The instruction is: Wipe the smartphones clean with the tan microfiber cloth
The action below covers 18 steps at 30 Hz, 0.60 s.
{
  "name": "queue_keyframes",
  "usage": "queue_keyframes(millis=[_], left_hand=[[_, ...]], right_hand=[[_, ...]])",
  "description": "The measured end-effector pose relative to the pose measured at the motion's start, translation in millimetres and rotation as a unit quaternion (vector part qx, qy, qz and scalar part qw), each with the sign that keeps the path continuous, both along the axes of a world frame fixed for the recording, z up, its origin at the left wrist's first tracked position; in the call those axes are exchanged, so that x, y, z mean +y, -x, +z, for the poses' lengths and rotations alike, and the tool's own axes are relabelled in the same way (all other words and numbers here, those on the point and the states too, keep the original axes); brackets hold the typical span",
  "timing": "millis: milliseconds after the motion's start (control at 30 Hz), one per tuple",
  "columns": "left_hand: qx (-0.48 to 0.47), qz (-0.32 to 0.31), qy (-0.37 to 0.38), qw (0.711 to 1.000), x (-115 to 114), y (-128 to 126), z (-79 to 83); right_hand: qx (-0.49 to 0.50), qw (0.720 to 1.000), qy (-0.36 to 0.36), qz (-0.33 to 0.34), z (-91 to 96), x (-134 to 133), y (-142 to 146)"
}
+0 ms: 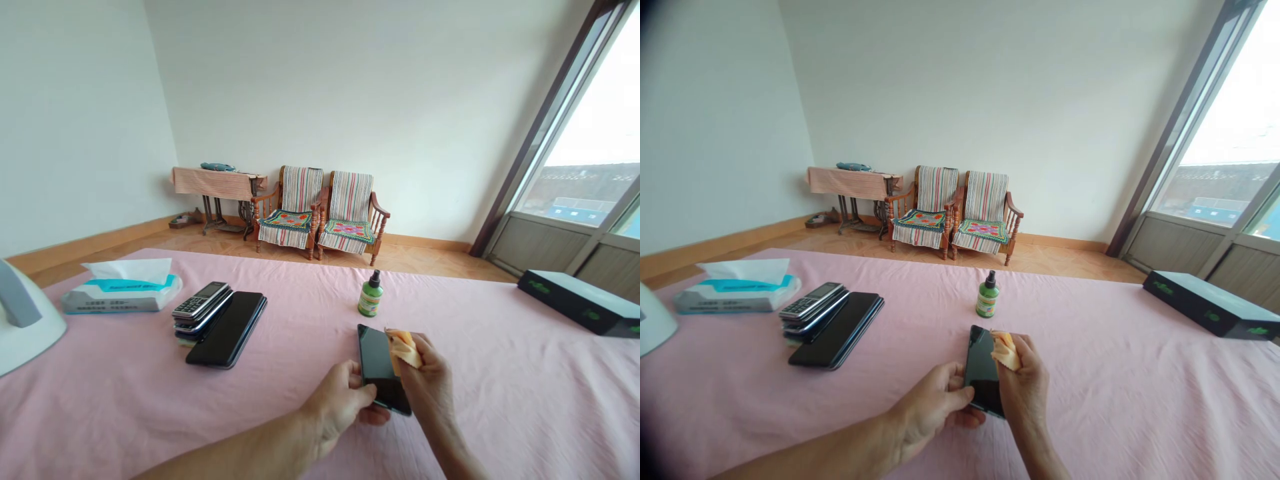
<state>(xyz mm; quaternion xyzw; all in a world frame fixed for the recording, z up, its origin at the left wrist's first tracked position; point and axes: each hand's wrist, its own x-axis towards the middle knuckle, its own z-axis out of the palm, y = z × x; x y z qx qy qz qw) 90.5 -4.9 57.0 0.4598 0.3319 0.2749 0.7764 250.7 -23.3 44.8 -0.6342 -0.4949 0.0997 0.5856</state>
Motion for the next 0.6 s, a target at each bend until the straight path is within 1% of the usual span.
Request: queue_keyframes(millis=[67, 167, 333, 500, 600], left_hand=[[-0.003, -0.034, -0.009, 0.999, -4, 4, 4.2], [0.032, -0.081, -0.056, 0.995, -4, 12, 4.6], [0.087, -0.099, -0.134, 0.982, 0, 16, -5.3], [0.108, -0.112, -0.141, 0.978, 1, 13, -11.4], [0.124, -0.143, -0.143, 0.971, 1, 16, -10.5]], right_hand=[[0.002, 1.000, 0.004, -0.001, -0.6, 1, 0], [0.006, 1.000, 0.005, -0.001, 1.6, -1, 2], [-0.003, 1.000, 0.009, 0.002, 5.4, -3, 4], [-0.020, 1.000, 0.023, 0.000, 2.7, -1, 3], [-0.023, 0.999, 0.027, 0.008, 1.4, 0, 5]])
